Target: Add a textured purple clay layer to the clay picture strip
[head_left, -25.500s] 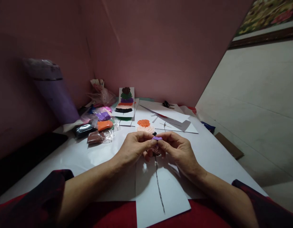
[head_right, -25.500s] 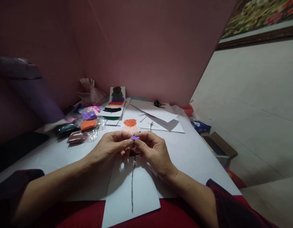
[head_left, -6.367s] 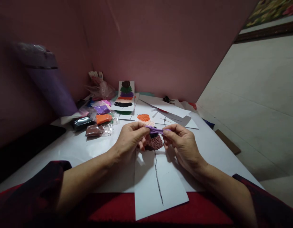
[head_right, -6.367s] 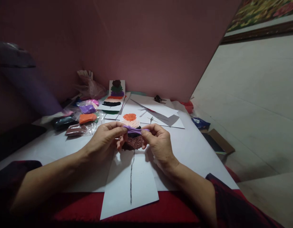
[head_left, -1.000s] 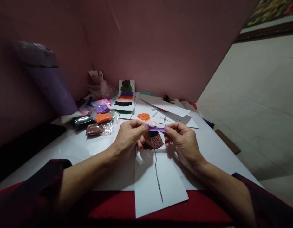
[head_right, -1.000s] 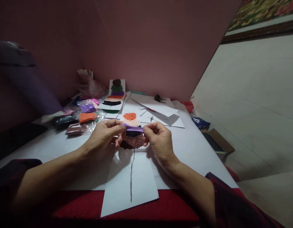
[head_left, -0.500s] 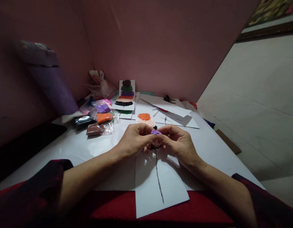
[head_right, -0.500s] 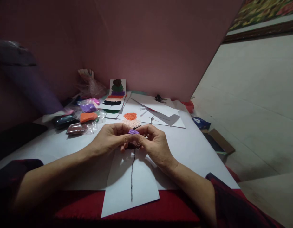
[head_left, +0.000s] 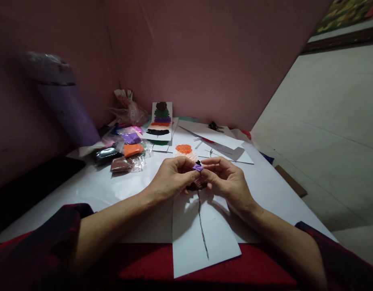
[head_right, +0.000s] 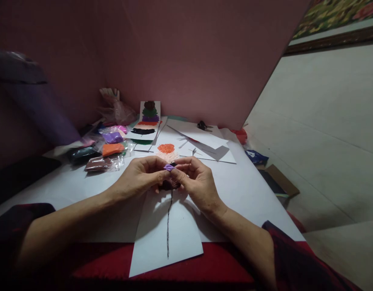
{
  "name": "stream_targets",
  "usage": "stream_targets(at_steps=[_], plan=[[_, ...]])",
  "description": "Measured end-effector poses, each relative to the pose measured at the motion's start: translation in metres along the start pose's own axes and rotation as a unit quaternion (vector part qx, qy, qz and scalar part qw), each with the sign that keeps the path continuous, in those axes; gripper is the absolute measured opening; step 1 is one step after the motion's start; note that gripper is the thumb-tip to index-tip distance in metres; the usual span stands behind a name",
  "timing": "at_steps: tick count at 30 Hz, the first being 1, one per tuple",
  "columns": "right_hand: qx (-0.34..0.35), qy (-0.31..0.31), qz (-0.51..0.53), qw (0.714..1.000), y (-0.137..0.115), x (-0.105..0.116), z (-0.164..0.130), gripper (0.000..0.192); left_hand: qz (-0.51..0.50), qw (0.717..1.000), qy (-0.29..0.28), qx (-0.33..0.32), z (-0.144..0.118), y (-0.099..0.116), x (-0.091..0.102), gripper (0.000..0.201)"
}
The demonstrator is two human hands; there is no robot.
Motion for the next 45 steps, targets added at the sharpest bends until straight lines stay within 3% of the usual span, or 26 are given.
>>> stream_targets(at_steps=[7, 14, 21, 25, 30, 33, 45], plan=[[-0.006, -0.015, -0.032, 0.999, -0.003, -0.003, -0.001, 0.018, 0.091, 0.996, 0.007, -0.007, -0.003, -0.001, -0.001, 0.01], [0.003, -0.013, -0.019, 1.0, -0.003, -0.006, -0.002, 0.018, 0.041, 0.999, 0.02, 0.007, -0.002, 0.002, -0.003, 0.006], [-0.003, 0.103, 0.051, 0.993, 0.001, 0.007, 0.005, 0.017, -0.073, 0.988, 0.121, 0.058, 0.002, -0.001, 0.005, 0.009], [-0.024, 0.102, 0.054, 0.993, 0.004, 0.009, 0.008, 0.024, -0.12, 0.989, 0.079, 0.048, 0.003, -0.003, 0.005, 0.011], [0.004, 0.058, 0.016, 0.998, 0.001, 0.002, 0.003, 0.026, -0.084, 0.995, -0.04, 0.036, 0.0, -0.002, -0.002, 0.03], [0.006, 0.039, 0.004, 0.999, -0.001, -0.001, 0.001, 0.021, -0.073, 0.993, -0.087, 0.012, -0.001, -0.002, -0.005, 0.03], [0.012, -0.019, 0.002, 1.0, -0.002, -0.002, -0.002, 0.023, -0.035, 0.999, 0.0, 0.004, -0.001, 0.0, -0.001, 0.013]])
Point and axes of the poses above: each hand's wrist, its own z-axis towards the middle knuckle, its own x-axis out of the back of the hand, y = z × x, the point moved 2 cm from there along z, towards the middle knuckle, and after that the axes turned 14 degrees about z, right-handed, at the moved point
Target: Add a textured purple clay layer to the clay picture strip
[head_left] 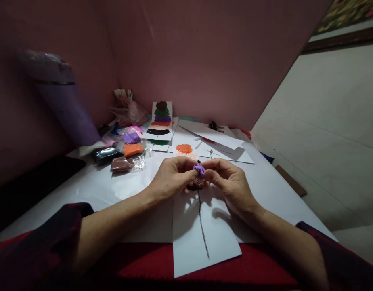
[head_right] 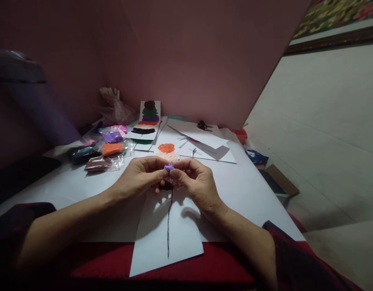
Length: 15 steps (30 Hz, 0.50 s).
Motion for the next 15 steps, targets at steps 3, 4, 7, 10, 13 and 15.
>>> stream_targets(at_steps=[3, 4, 7, 10, 13, 15], plan=[[-0.004, 0.006, -0.005, 1.0, -0.004, -0.005, -0.002, 0.021, 0.022, 1.0, 0.007, -0.002, -0.001, -0.001, 0.0, 0.011], [-0.006, 0.006, -0.007, 1.0, -0.004, -0.006, -0.003, 0.019, 0.027, 1.0, 0.008, -0.003, -0.001, 0.0, 0.001, 0.011], [-0.011, 0.005, -0.004, 1.0, -0.005, -0.007, -0.002, 0.016, 0.023, 1.0, 0.001, -0.005, -0.001, 0.001, 0.0, 0.011], [-0.017, 0.014, 0.018, 1.0, -0.003, -0.004, 0.0, 0.016, -0.002, 1.0, 0.005, 0.017, 0.0, 0.003, -0.001, 0.011], [-0.023, 0.068, 0.06, 0.996, -0.002, 0.002, 0.004, 0.015, -0.058, 0.997, 0.032, 0.04, 0.001, 0.001, 0.001, 0.009], [-0.03, 0.111, 0.084, 0.99, 0.0, 0.006, 0.006, 0.016, -0.104, 0.993, 0.043, 0.039, 0.001, -0.001, 0.004, 0.011]])
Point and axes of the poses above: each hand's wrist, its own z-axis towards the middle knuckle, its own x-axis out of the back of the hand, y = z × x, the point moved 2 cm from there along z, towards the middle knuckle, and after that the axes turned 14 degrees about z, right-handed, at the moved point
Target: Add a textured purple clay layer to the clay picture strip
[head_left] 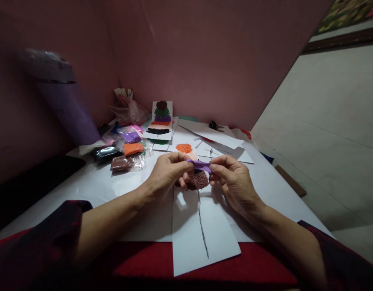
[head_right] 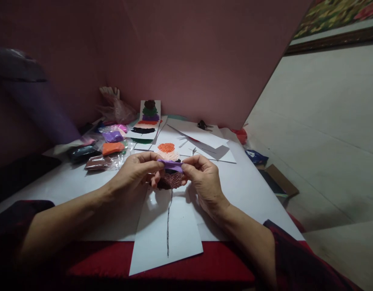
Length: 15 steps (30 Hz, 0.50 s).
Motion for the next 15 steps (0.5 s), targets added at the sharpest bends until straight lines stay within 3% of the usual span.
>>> stream_targets(at_steps=[4, 8, 11, 15], plan=[[-0.008, 0.008, 0.002, 1.0, 0.001, 0.002, 0.003, 0.021, -0.012, 1.0, -0.007, -0.001, 0.001, -0.002, 0.003, 0.017], [-0.01, -0.054, -0.012, 0.998, 0.002, -0.002, -0.002, 0.027, 0.031, 0.998, -0.045, -0.019, 0.0, 0.0, 0.001, 0.026], [0.005, -0.095, -0.029, 0.995, 0.001, -0.006, -0.006, 0.026, 0.057, 0.994, -0.079, -0.042, -0.001, 0.0, -0.002, 0.022], [0.051, -0.098, -0.098, 0.989, -0.001, -0.009, -0.009, 0.023, 0.087, 0.995, -0.037, -0.038, -0.002, 0.0, -0.004, 0.017]])
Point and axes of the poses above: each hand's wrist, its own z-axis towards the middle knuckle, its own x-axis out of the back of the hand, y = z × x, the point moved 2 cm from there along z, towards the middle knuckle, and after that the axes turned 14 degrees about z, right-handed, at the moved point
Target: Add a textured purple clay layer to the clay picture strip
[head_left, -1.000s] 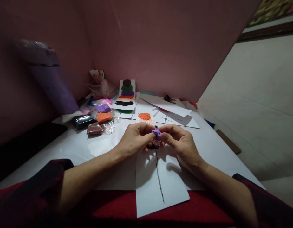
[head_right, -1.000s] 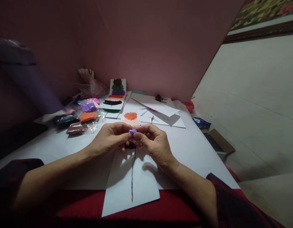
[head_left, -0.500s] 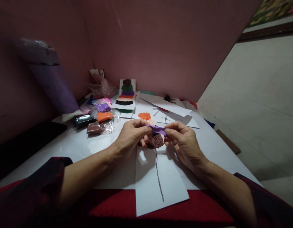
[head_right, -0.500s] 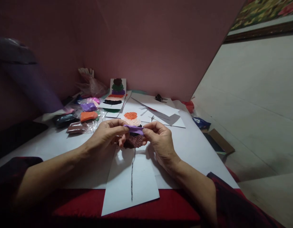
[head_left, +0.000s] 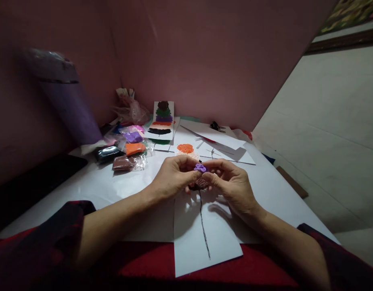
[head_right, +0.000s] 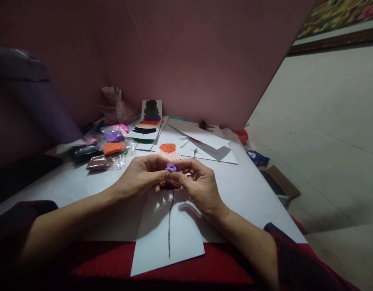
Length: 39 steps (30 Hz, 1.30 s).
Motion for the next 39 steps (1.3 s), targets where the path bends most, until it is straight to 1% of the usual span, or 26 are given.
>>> stream_targets(at_steps=[4, 9, 11, 13, 15, 17, 19, 21, 22, 24, 28, 30, 31, 33, 34, 36, 39], plan=[[-0.015, 0.002, -0.013, 1.0, -0.001, -0.001, 0.0, 0.019, 0.031, 0.999, 0.014, 0.007, -0.001, 0.002, -0.001, 0.013], [-0.013, -0.001, -0.021, 1.0, -0.001, 0.001, 0.002, 0.015, 0.007, 0.999, -0.034, 0.001, -0.003, 0.005, -0.002, 0.009], [-0.014, -0.004, -0.013, 1.0, 0.0, 0.002, 0.002, 0.015, 0.006, 0.999, -0.035, -0.003, -0.003, 0.006, -0.002, 0.008], [-0.018, -0.004, -0.004, 1.0, 0.001, 0.003, 0.002, 0.015, 0.009, 1.0, -0.024, -0.005, -0.003, 0.006, -0.003, 0.007], [-0.022, 0.01, 0.009, 1.0, 0.003, 0.004, 0.003, 0.015, 0.014, 1.0, -0.002, 0.004, -0.002, 0.006, -0.002, 0.005], [-0.025, 0.04, 0.037, 0.998, 0.004, 0.005, 0.004, 0.014, 0.009, 0.999, 0.035, 0.028, -0.001, 0.006, 0.0, 0.005], [-0.028, 0.083, 0.073, 0.993, 0.005, 0.009, 0.006, 0.014, -0.007, 0.996, 0.071, 0.048, 0.0, 0.006, 0.004, 0.007], [-0.038, 0.115, 0.096, 0.988, 0.006, 0.012, 0.008, 0.017, -0.03, 0.994, 0.089, 0.051, 0.001, 0.005, 0.007, 0.005], [-0.046, 0.122, 0.099, 0.986, 0.007, 0.013, 0.009, 0.019, -0.04, 0.994, 0.093, 0.05, 0.001, 0.004, 0.007, 0.003], [-0.058, 0.113, 0.096, 0.987, 0.008, 0.013, 0.01, 0.023, -0.055, 0.993, 0.09, 0.048, 0.001, 0.003, 0.008, 0.005], [-0.043, 0.056, 0.078, 0.994, 0.006, 0.009, 0.007, 0.027, -0.065, 0.995, 0.066, 0.043, 0.001, -0.001, 0.006, 0.025], [-0.037, 0.023, 0.073, 0.996, 0.004, 0.006, 0.005, 0.026, -0.061, 0.997, 0.038, 0.028, 0.002, -0.002, 0.005, 0.033], [-0.036, 0.009, 0.071, 0.997, 0.004, 0.004, 0.004, 0.026, -0.057, 0.998, 0.014, 0.018, 0.003, -0.003, 0.004, 0.034], [-0.036, -0.009, 0.059, 0.998, 0.003, 0.002, 0.002, 0.026, -0.048, 0.998, -0.031, -0.001, 0.003, -0.004, 0.002, 0.028], [-0.034, -0.011, 0.048, 0.998, 0.003, 0.001, 0.001, 0.025, -0.044, 0.998, -0.043, -0.006, 0.003, -0.004, 0.002, 0.024], [-0.02, -0.013, 0.021, 1.0, 0.001, 0.0, -0.001, 0.023, -0.039, 0.999, -0.038, -0.002, 0.002, -0.003, 0.001, 0.015], [0.026, -0.021, -0.019, 0.999, 0.001, 0.0, -0.002, 0.018, -0.025, 0.999, -0.013, 0.017, 0.001, 0.0, 0.001, 0.005]])
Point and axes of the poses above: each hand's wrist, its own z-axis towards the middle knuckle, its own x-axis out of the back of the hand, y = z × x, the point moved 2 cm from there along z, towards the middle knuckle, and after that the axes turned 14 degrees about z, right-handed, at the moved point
